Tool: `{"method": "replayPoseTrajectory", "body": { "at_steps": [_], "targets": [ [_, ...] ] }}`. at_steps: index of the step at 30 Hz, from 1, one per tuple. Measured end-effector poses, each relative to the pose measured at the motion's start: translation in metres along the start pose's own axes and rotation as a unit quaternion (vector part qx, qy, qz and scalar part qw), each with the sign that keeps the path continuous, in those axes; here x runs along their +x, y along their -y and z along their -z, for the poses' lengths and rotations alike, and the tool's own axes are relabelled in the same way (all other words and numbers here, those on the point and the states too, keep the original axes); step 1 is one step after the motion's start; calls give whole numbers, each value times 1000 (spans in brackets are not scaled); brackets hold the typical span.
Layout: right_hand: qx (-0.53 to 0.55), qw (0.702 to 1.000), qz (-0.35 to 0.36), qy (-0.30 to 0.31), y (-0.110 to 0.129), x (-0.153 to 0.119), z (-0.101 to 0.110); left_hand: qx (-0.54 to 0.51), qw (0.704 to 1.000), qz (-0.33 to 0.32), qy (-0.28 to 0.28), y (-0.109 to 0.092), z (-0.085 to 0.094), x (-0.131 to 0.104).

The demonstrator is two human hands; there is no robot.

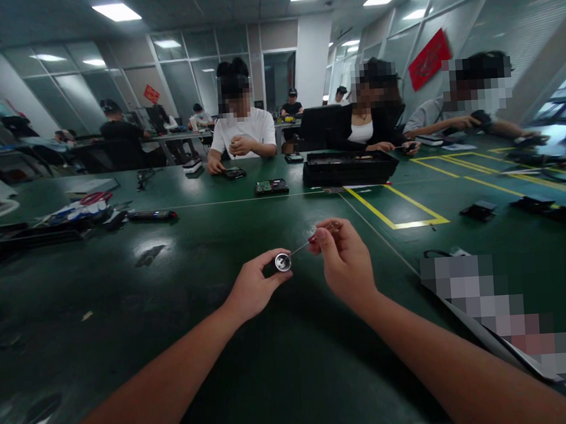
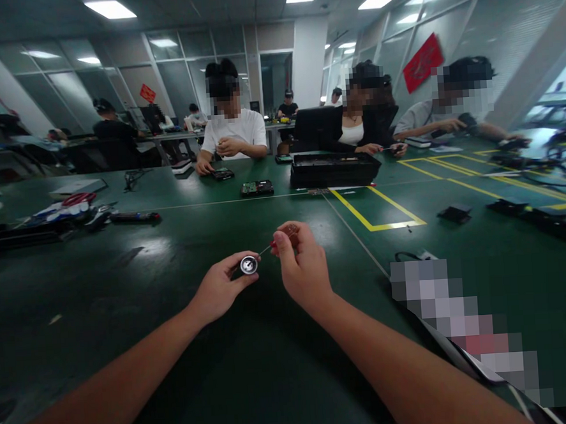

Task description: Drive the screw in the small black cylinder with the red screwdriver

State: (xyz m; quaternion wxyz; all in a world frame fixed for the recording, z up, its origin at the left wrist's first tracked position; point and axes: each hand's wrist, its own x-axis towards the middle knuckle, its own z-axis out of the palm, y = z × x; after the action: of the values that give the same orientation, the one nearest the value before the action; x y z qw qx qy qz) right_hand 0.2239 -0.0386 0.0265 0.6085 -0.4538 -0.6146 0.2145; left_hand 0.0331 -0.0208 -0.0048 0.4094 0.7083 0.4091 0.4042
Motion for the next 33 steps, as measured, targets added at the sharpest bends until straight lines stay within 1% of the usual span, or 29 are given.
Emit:
{"method": "replayPoseTrajectory", "body": {
  "at_steps": [3, 6, 11, 17, 25, 28, 30, 33],
  "targets": [
    [17, 1000, -8, 4, -1, 1, 0, 14, 1000, -4, -7, -2, 1, 0],
    [7, 1000, -2, 9, -2, 0, -1, 28, 999, 2, -24, -3, 2, 0],
    [-6, 1000, 0, -1, -5, 1, 0, 41, 998, -1, -41, -4, 5, 1],
    [9, 999, -14, 29, -4, 1, 0, 56, 998, -1, -43, -2, 6, 1],
    [-39, 997, 18, 61, -2, -1, 5, 90, 994, -26, -63, 5, 8, 3],
    [-54, 995, 31, 78, 1, -1, 6, 99, 993, -31, -62, 6, 9, 3],
    [-84, 992, 38, 80, 4, -1, 6, 108, 992, -31, -59, 6, 9, 3],
    [-148, 986, 37, 68, 7, 1, 4, 122, 990, -30, -57, 6, 9, 3]
  ]
}}
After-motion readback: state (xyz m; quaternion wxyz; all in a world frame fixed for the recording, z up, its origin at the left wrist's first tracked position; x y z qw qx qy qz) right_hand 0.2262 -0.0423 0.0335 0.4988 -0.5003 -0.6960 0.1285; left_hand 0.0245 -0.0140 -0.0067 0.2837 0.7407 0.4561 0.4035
